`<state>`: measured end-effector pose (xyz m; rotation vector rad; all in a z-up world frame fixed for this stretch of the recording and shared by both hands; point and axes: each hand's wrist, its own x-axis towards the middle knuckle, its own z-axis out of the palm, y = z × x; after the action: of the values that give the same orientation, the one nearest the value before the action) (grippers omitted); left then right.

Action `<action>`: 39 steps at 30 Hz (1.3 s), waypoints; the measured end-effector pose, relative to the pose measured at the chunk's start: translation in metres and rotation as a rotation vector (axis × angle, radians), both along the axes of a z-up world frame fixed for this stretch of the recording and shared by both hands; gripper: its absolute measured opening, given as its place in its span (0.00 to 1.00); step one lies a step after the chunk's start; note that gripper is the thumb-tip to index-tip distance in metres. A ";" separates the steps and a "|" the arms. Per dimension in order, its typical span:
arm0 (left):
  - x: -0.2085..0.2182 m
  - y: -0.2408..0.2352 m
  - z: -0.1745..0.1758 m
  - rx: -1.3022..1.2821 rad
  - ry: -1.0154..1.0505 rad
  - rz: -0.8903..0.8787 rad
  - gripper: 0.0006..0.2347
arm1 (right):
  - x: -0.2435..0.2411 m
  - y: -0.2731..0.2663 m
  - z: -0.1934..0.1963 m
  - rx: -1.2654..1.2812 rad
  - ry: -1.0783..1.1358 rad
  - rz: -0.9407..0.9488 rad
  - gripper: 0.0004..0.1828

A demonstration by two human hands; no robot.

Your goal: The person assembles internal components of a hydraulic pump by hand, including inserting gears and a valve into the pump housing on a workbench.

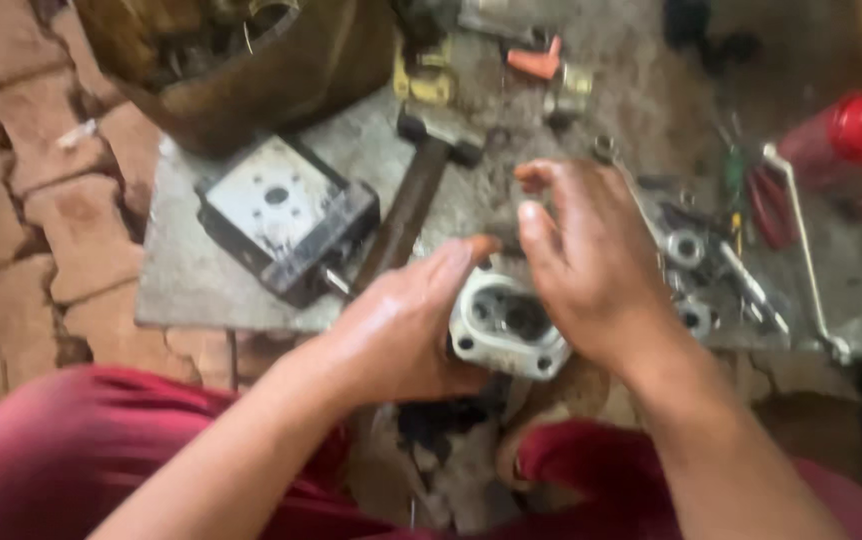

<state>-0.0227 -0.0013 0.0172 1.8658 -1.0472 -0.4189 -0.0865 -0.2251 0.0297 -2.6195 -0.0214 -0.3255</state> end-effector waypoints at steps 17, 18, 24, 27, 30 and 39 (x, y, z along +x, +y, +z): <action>-0.002 0.007 -0.005 -0.023 0.054 -0.032 0.42 | 0.016 0.017 0.075 0.083 -0.149 -0.053 0.05; -0.002 0.006 -0.006 -0.020 0.058 -0.026 0.42 | 0.012 0.022 0.082 0.075 -0.226 0.008 0.05; -0.001 0.007 -0.008 -0.051 0.068 0.004 0.45 | 0.008 0.049 0.081 -0.111 -0.254 -0.082 0.11; -0.003 0.008 -0.019 -0.041 0.062 0.004 0.43 | 0.025 0.061 0.082 -0.485 -0.323 0.050 0.21; -0.006 0.012 -0.025 -0.036 0.085 -0.016 0.39 | 0.042 0.098 0.056 -0.296 -0.281 -0.065 0.33; -0.006 0.013 -0.031 -0.093 0.024 0.022 0.41 | 0.034 0.054 -0.013 -0.118 -0.261 -0.074 0.46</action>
<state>-0.0284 0.0114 -0.0136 1.7846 -1.0122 -0.3727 -0.0522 -0.1715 0.0167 -2.6793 -0.0322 -0.7098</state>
